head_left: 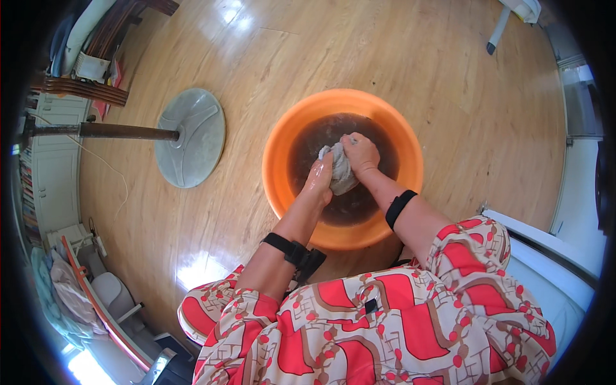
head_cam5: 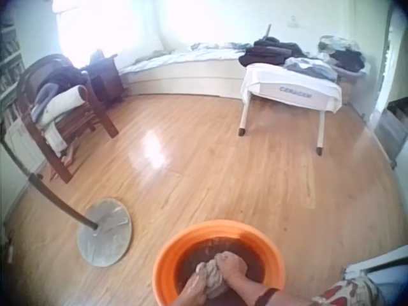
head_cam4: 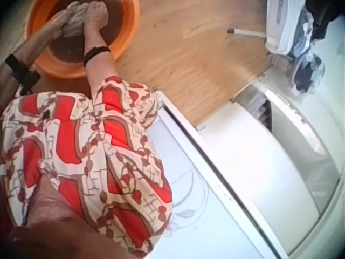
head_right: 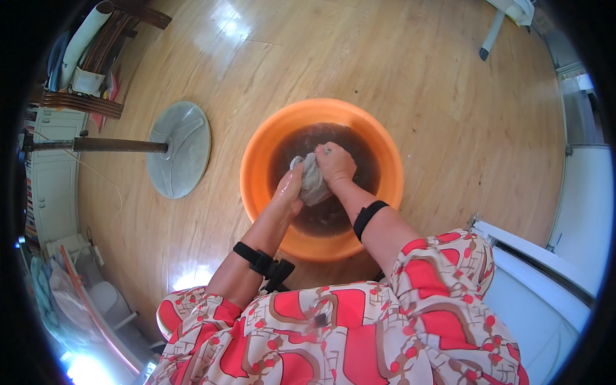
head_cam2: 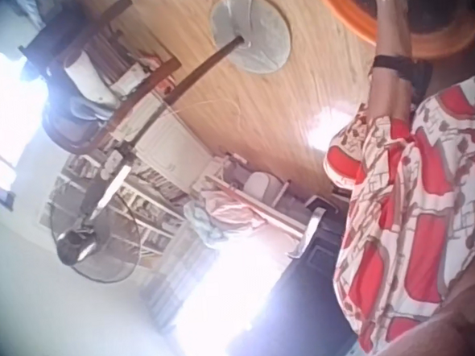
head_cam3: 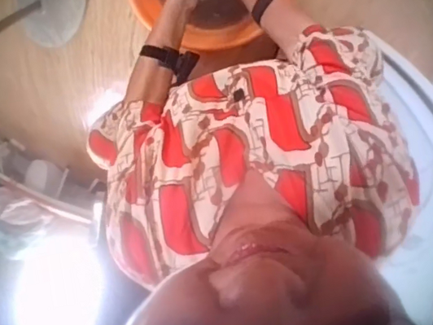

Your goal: Wringing a rag in a bucket of water and wiping a window track.

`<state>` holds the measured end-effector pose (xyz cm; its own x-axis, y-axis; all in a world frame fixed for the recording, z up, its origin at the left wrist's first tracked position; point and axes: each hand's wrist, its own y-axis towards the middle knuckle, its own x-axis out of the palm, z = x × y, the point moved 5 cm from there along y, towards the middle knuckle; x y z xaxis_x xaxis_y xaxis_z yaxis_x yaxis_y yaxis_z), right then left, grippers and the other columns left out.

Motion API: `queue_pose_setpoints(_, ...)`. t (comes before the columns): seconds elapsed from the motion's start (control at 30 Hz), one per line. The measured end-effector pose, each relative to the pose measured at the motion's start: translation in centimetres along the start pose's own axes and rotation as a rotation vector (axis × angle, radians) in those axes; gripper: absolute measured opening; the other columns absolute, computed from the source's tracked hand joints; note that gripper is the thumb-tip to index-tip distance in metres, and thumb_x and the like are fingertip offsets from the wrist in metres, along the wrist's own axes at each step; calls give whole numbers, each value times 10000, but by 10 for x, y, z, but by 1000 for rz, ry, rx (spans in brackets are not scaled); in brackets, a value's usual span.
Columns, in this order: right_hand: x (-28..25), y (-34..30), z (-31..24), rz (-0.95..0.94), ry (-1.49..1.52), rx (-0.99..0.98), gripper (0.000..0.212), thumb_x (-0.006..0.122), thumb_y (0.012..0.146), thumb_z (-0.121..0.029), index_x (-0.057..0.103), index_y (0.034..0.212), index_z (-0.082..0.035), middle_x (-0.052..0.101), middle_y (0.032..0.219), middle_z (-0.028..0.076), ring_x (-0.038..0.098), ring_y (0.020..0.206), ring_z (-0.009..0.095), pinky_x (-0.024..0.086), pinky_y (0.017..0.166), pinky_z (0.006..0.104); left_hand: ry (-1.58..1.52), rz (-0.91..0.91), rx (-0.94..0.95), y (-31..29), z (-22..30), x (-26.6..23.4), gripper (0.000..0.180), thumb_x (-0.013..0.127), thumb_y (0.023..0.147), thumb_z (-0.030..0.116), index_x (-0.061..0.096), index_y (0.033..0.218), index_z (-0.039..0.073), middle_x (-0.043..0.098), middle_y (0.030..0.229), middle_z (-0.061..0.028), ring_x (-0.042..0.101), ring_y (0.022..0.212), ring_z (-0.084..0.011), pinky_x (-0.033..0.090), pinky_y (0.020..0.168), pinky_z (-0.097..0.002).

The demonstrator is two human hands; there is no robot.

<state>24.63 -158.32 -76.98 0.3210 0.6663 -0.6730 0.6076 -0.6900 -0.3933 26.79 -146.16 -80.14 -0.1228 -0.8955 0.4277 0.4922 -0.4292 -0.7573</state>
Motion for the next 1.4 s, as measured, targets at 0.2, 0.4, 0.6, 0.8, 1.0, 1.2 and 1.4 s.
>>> queue_pose_setpoints(0.2, -9, 42, 76, 67, 43, 95, 383, 479, 802, -444, 670, 893, -124, 648, 904, 166, 613, 876, 348, 470, 774, 427, 825, 178, 366, 3, 61, -20, 433, 631, 794, 386, 593, 1004, 9, 627, 978, -128, 603, 894, -236, 463, 783, -335)
queue_pose_setpoints(0.4, -43, 30, 81, 32, -175, 249, 325, 538, 770, -316, 630, 981, -86, 627, 1013, 139, 596, 949, 325, 458, 821, 420, 1088, 327, 513, 4, 88, -61, 508, 662, 728, 354, 545, 1063, -10, 580, 1044, -206, 564, 988, -327, 436, 852, -373)
queue_pose_setpoints(0.6, -2, 21, 40, 139, -200, -495, 629, 607, 662, -35, 450, 1259, -157, 454, 1308, 101, 571, 1019, 285, 453, 881, 371, 1190, 94, 772, -11, 84, -15, 455, 570, 701, 123, 480, 1133, 12, 520, 1082, -172, 509, 1046, -294, 395, 914, -352)
queue_pose_setpoints(0.8, 28, 8, -4, -720, 117, -311, 442, 688, 652, -148, 623, 1089, -142, 636, 1065, 82, 612, 932, 235, 458, 837, 324, 1051, -256, 654, -58, 124, 62, 424, 518, 682, 45, 504, 1106, 40, 543, 1033, -105, 522, 1012, -210, 400, 896, -304)
queue_pose_setpoints(1.0, -11, 48, -3, -521, -140, -240, 300, 660, 678, -185, 673, 976, -152, 675, 920, 77, 627, 903, 243, 463, 819, 336, 1061, -426, 672, -74, 141, 80, 388, 466, 699, -23, 512, 1076, 53, 580, 988, -134, 566, 919, -248, 440, 843, -320)
queue_pose_setpoints(1.2, -24, 54, 25, -353, -381, -267, 482, 608, 665, -69, 573, 1142, -130, 582, 1124, 121, 539, 1067, 300, 434, 891, 356, 1352, -299, 955, -23, 97, 32, 406, 453, 687, -79, 517, 1067, 53, 572, 1059, -178, 539, 1032, -342, 432, 877, -384)
queue_pose_setpoints(1.4, -6, 17, 14, -139, -387, -454, 571, 627, 658, -77, 501, 1212, -141, 501, 1237, 98, 509, 1097, 290, 439, 885, 368, 1540, -231, 655, 15, 24, -38, 334, 525, 695, -29, 576, 1017, 47, 614, 946, -170, 579, 940, -357, 457, 829, -385)
